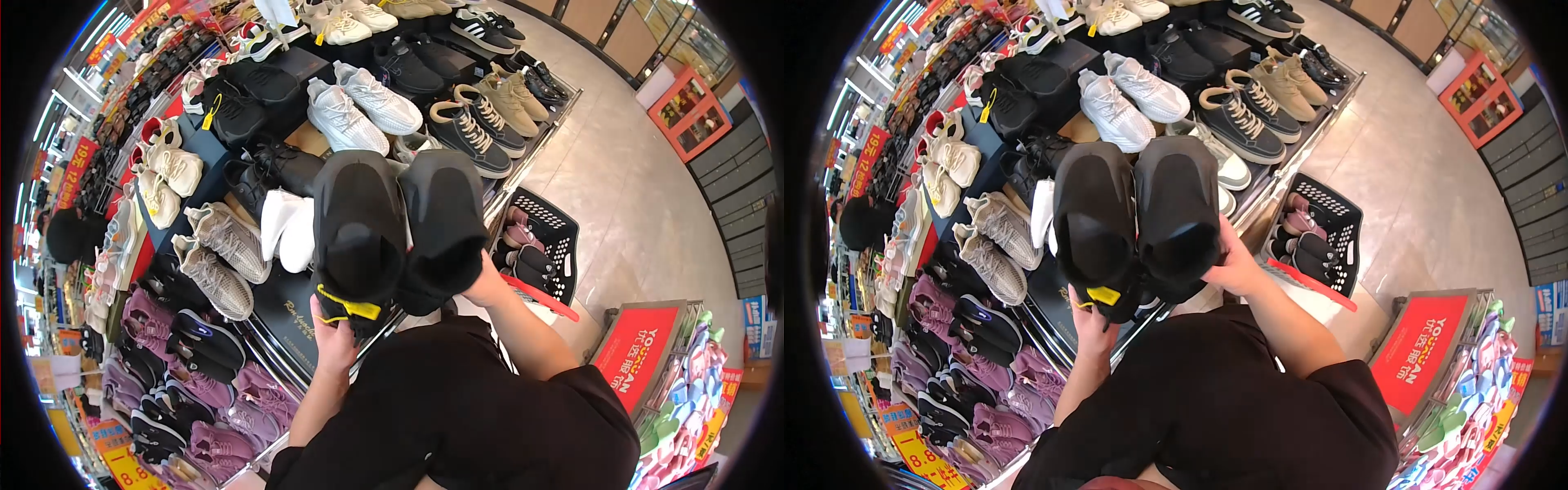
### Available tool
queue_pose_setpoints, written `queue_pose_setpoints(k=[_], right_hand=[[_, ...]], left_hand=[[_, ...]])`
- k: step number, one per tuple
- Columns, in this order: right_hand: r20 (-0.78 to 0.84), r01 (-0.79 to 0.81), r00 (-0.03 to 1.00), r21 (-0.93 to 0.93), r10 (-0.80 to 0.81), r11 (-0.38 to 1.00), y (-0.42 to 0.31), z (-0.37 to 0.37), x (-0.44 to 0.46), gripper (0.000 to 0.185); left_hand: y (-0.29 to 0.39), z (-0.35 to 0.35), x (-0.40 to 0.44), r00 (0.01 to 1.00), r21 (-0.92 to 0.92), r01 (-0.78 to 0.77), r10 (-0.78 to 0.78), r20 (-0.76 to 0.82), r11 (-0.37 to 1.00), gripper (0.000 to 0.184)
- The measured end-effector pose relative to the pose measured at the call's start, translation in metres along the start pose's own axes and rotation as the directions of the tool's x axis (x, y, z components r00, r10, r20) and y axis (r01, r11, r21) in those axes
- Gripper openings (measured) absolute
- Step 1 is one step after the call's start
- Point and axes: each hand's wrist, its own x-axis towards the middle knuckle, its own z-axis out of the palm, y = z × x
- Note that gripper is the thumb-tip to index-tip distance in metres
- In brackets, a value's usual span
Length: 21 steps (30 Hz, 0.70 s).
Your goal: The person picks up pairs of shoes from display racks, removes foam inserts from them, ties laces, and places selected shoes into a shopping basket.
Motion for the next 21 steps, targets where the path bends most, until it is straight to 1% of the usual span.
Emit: queue_pose_setpoints(k=[1,2,4,5,6,8,9,11,12,14,15,17,21], right_hand=[[0.046,-0.001,0.999,-0.018,0.002,1.000,-0.012,-0.001,0.000,0.098],[0.040,-0.005,0.999,-0.018,0.005,1.000,-0.022,0.001,-0.001,0.098],[0.071,0.026,0.997,0.008,-0.027,1.000,-0.037,0.002,-0.001,0.096],[0.077,0.057,0.995,-0.013,-0.056,0.998,-0.038,0.000,-0.003,0.094],[0.078,0.055,0.995,-0.012,-0.054,0.998,-0.039,-0.002,-0.002,0.094],[0.091,0.112,0.991,-0.140,-0.100,0.984,-0.039,-0.006,-0.001,0.092],[0.091,0.109,0.991,-0.137,-0.097,0.985,-0.039,-0.009,-0.001,0.092],[0.080,0.085,0.993,-0.023,-0.083,0.996,-0.040,-0.013,-0.002,0.092],[0.083,0.078,0.994,-0.018,-0.077,0.997,-0.038,-0.013,-0.004,0.092],[0.038,0.087,0.995,0.060,-0.089,0.994,-0.033,-0.013,-0.006,0.095],[0.042,0.084,0.995,0.064,-0.087,0.994,-0.030,-0.016,-0.005,0.095],[0.107,0.104,0.989,-0.019,-0.101,0.994,-0.022,-0.024,-0.005,0.098],[0.092,0.088,0.992,0.017,-0.089,0.996,-0.013,-0.028,-0.005,0.099]], left_hand=[[0.002,0.007,-0.001,1.000,0.001,-0.019,0.019,-0.020,1.000,0.064],[0.005,0.008,-0.001,1.000,0.000,-0.013,0.013,-0.020,1.000,0.064],[0.008,0.008,-0.001,1.000,0.229,-0.012,0.012,0.003,0.973,0.063],[0.008,0.005,-0.002,1.000,0.269,-0.017,0.015,0.010,0.963,0.061],[0.006,0.005,-0.003,1.000,0.268,-0.016,0.015,0.007,0.963,0.061],[0.004,0.007,-0.002,0.998,0.326,0.054,-0.053,-0.013,0.944,0.062],[0.003,0.009,-0.002,0.998,0.327,0.057,-0.055,-0.016,0.943,0.062],[0.008,0.020,0.000,0.993,0.301,0.116,-0.108,-0.043,0.947,0.062],[0.006,0.017,-0.001,0.993,0.302,0.119,-0.108,-0.052,0.946,0.062],[0.004,0.012,0.001,0.995,0.395,0.095,-0.079,-0.056,0.914,0.062],[0.002,0.012,0.000,0.995,0.397,0.096,-0.078,-0.062,0.913,0.062],[0.009,0.025,0.000,0.994,0.419,0.101,-0.076,-0.077,0.902,0.062],[-0.001,0.004,-0.003,0.993,0.503,0.119,-0.099,-0.066,0.856,0.062]])
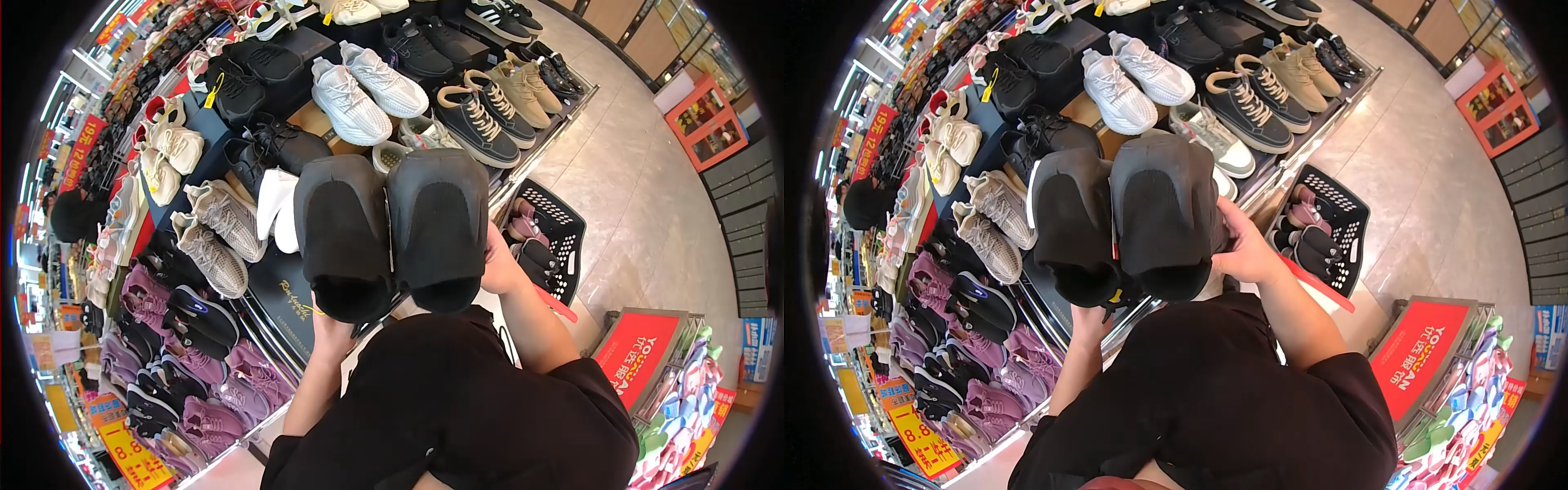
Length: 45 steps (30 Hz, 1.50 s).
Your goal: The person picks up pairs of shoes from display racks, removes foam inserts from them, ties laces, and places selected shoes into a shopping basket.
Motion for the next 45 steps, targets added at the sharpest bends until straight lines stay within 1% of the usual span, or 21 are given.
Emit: queue_pose_setpoints(k=[2,5,9,11,13,15,17,19,20,23,24,25,27,31,34,36,37,39,40,43,45], right_hand=[[-0.060,-0.040,0.997,0.023,0.042,0.999,-0.005,0.006,0.005,0.098],[-0.106,-0.048,0.993,0.020,0.050,0.999,-0.010,0.014,0.014,0.095],[-0.135,-0.027,0.990,0.080,0.038,0.996,-0.001,0.013,0.019,0.089],[-0.220,-0.087,0.966,0.214,0.135,0.973,-0.004,0.018,0.021,0.091],[-0.216,-0.102,0.967,0.157,0.135,0.982,-0.003,0.017,0.027,0.083],[-0.229,-0.202,0.932,0.319,0.282,0.926,0.003,0.017,0.031,0.075],[-0.218,-0.234,0.924,0.327,0.314,0.916,0.006,0.016,0.033,0.070],[-0.224,-0.294,0.901,0.317,0.372,0.902,0.004,0.016,0.033,0.075],[-0.217,-0.305,0.898,0.319,0.383,0.897,0.004,0.015,0.033,0.075],[-0.175,-0.342,0.901,0.276,0.397,0.898,0.001,0.013,0.036,0.075],[-0.151,-0.349,0.906,0.262,0.395,0.900,-0.002,0.014,0.039,0.074],[-0.124,-0.356,0.911,0.248,0.394,0.901,-0.003,0.015,0.042,0.074],[-0.112,-0.371,0.905,0.264,0.411,0.890,0.000,0.015,0.044,0.073],[-0.113,-0.374,0.904,0.261,0.413,0.890,0.005,0.008,0.047,0.073],[-0.104,-0.395,0.897,0.243,0.429,0.886,-0.014,0.013,0.051,0.070],[-0.104,-0.407,0.892,0.237,0.440,0.882,-0.019,0.012,0.050,0.069],[-0.094,-0.413,0.892,0.231,0.443,0.881,-0.021,0.011,0.050,0.067],[-0.091,-0.421,0.888,0.227,0.450,0.878,-0.026,0.009,0.049,0.065],[-0.072,-0.422,0.893,0.214,0.445,0.881,-0.028,0.008,0.049,0.065],[-0.036,-0.429,0.895,0.201,0.444,0.881,-0.027,0.004,0.048,0.063],[-0.017,-0.432,0.893,0.252,0.451,0.866,-0.027,0.005,0.049,0.073]], left_hand=[[-0.004,0.000,0.003,0.998,-0.091,-0.046,0.050,0.041,0.995,0.055],[0.011,0.013,0.000,0.999,-0.119,-0.049,0.047,-0.022,0.992,0.047],[0.021,0.017,0.003,0.991,-0.054,-0.127,0.124,-0.053,0.990,0.044],[0.026,0.010,0.004,0.998,0.095,0.031,-0.035,0.045,0.995,0.046],[0.029,0.009,0.001,0.996,0.040,0.088,-0.088,0.006,0.995,0.043],[0.029,0.001,0.001,0.971,0.150,0.230,-0.236,0.026,0.962,0.041],[0.037,-0.003,-0.006,0.963,0.082,0.267,-0.269,0.024,0.960,0.042],[0.051,-0.019,-0.016,0.951,0.449,0.267,-0.309,0.021,0.853,0.041],[0.049,-0.031,-0.019,0.970,0.548,0.198,-0.244,0.011,0.813,0.038],[0.076,-0.037,-0.023,0.984,0.553,0.156,-0.081,-0.158,0.819,0.033],[0.085,-0.033,-0.019,0.984,0.622,0.046,0.072,-0.163,0.782,0.038],[0.101,-0.024,-0.010,0.973,0.723,-0.063,0.205,-0.110,0.688,0.048],[0.113,-0.007,0.007,0.944,0.862,-0.149,0.329,-0.022,0.484,0.059],[0.115,0.016,0.036,0.935,0.903,-0.284,0.302,0.186,0.323,0.068],[0.114,0.026,0.061,0.938,0.885,-0.301,0.276,0.208,0.356,0.066],[0.111,0.030,0.075,0.955,0.853,-0.297,0.158,0.253,0.429,0.049],[0.107,0.031,0.082,0.953,0.851,-0.301,0.159,0.256,0.431,0.049],[0.098,0.035,0.093,0.942,0.799,-0.333,0.198,0.269,0.501,0.034],[0.106,0.041,0.097,0.957,0.818,-0.289,0.162,0.239,0.498,0.021],[0.113,0.046,0.100,0.962,0.825,-0.272,0.149,0.228,0.495,0.018],[0.117,0.048,0.097,0.976,0.796,-0.220,0.134,0.174,0.565,0.016]])
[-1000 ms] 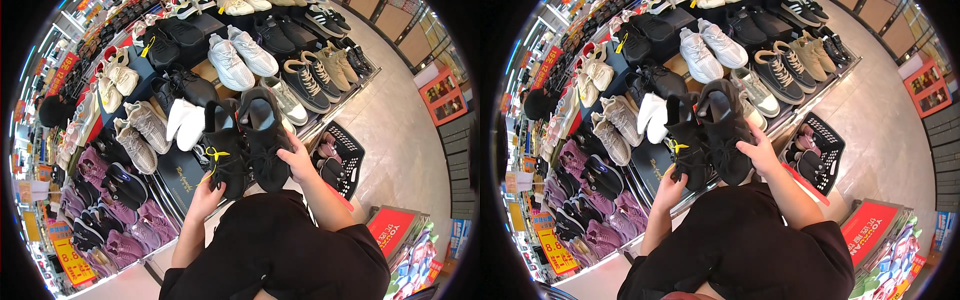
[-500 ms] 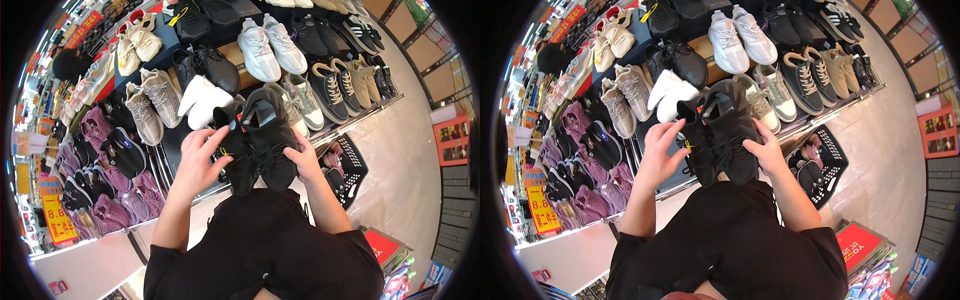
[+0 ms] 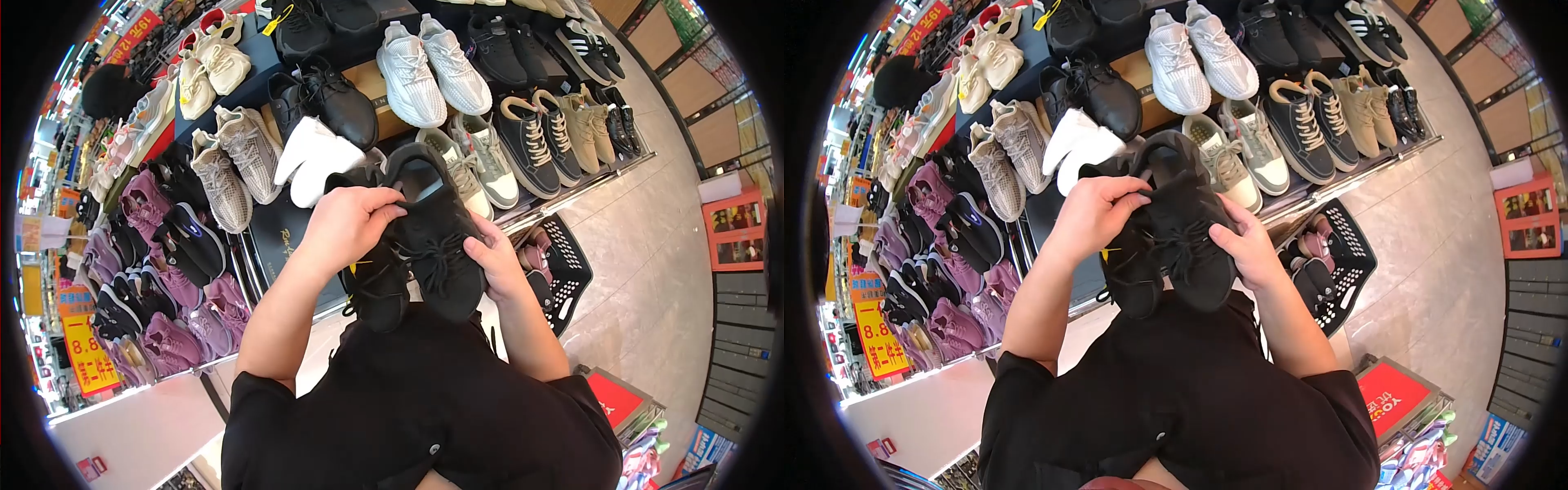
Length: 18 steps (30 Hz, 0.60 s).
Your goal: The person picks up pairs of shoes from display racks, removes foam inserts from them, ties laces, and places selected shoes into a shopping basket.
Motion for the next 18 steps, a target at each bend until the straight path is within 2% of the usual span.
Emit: queue_pose_setpoints(k=[4,6,10,12,13,14,16,18], right_hand=[[0.106,-0.049,0.993,0.035,0.045,0.998,0.011,0.007,0.008,0.072],[0.267,-0.123,0.960,0.142,0.082,0.982,0.022,0.020,0.015,0.074],[0.404,-0.172,0.892,-0.111,0.202,0.979,0.044,0.059,0.023,0.070],[0.499,-0.205,0.812,-0.241,0.302,0.949,0.079,0.063,0.030,0.076],[0.461,-0.359,0.692,-0.449,0.556,0.818,0.065,0.074,0.032,0.083],[0.443,-0.369,0.663,-0.509,0.604,0.778,0.078,0.077,0.032,0.091],[0.426,-0.408,0.551,-0.612,0.717,0.677,0.091,0.080,0.035,0.094],[0.418,-0.389,0.495,-0.676,0.761,0.625,0.101,0.083,0.041,0.095]], left_hand=[[0.007,-0.020,-0.017,0.989,-0.073,-0.020,0.009,-0.148,0.997,0.014],[0.010,-0.038,-0.036,0.982,-0.007,0.074,-0.074,-0.173,0.997,0.014],[0.002,-0.064,-0.091,0.951,0.108,0.200,-0.166,-0.261,0.974,0.013],[-0.008,-0.069,-0.118,0.898,0.037,0.366,-0.342,-0.277,0.930,0.013],[-0.018,-0.067,-0.131,0.865,0.042,0.445,-0.417,-0.277,0.895,0.013],[-0.027,-0.064,-0.141,0.851,0.040,0.466,-0.435,-0.292,0.884,0.013],[-0.046,-0.053,-0.159,0.786,0.162,0.603,-0.547,-0.289,0.781,0.015],[-0.073,-0.040,-0.173,0.714,0.146,0.690,-0.631,-0.304,0.709,0.020]])
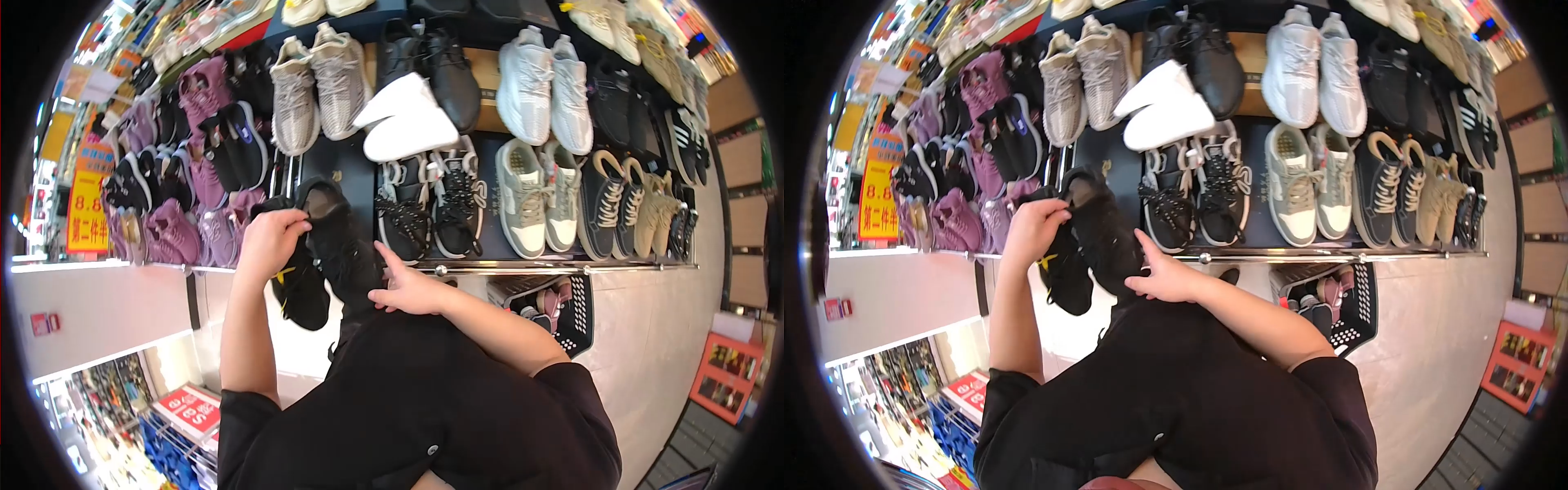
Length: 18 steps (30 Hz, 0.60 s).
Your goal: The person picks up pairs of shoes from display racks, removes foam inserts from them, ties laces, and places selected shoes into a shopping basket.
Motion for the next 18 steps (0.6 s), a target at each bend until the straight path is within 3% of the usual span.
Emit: queue_pose_setpoints(k=[2,4,5,6,8,12,14,15,17,18], right_hand=[[0.028,-0.045,0.998,-0.061,0.047,0.997,0.011,0.002,0.012,0.096],[-0.084,0.146,0.975,-0.457,-0.206,0.878,0.035,-0.001,0.029,0.098],[-0.120,0.252,0.935,-0.436,-0.334,0.864,0.038,0.001,0.035,0.098],[-0.119,0.111,0.976,-0.455,-0.184,0.883,0.040,-0.005,0.038,0.097],[-0.162,0.071,0.975,-0.430,-0.154,0.900,0.043,-0.002,0.041,0.095],[-0.132,0.011,0.990,-0.250,-0.045,0.968,0.059,0.005,0.057,0.089],[-0.172,-0.016,0.985,-0.129,-0.006,0.992,0.054,0.012,0.064,0.072],[-0.189,-0.023,0.982,-0.128,-0.002,0.992,0.050,0.013,0.066,0.072],[-0.414,-0.026,0.903,-0.312,-0.111,0.950,0.028,0.016,0.065,0.049],[-0.552,-0.036,0.817,-0.341,-0.170,0.939,0.012,0.017,0.059,0.032]], left_hand=[[-0.021,0.017,0.006,0.999,-0.010,0.026,-0.026,-0.035,1.000,0.019],[-0.024,0.023,0.011,0.998,0.037,0.036,-0.034,-0.052,0.999,0.019],[-0.024,0.024,0.016,1.000,0.080,-0.006,0.008,-0.028,0.997,0.020],[-0.031,0.028,0.021,0.993,0.129,-0.118,0.120,-0.013,0.985,0.019],[-0.038,0.034,0.031,0.959,0.114,-0.281,0.284,-0.012,0.953,0.017],[-0.054,0.043,0.057,0.899,0.123,-0.438,0.435,0.052,0.890,0.013],[-0.063,0.051,0.068,0.804,0.090,-0.593,0.595,0.006,0.800,0.010],[-0.068,0.059,0.070,0.837,0.082,-0.547,0.543,0.071,0.833,0.011],[-0.072,0.068,0.068,0.837,0.118,-0.546,0.545,0.047,0.829,0.016],[-0.073,0.074,0.065,0.844,0.163,-0.532,0.536,0.023,0.831,0.021]])
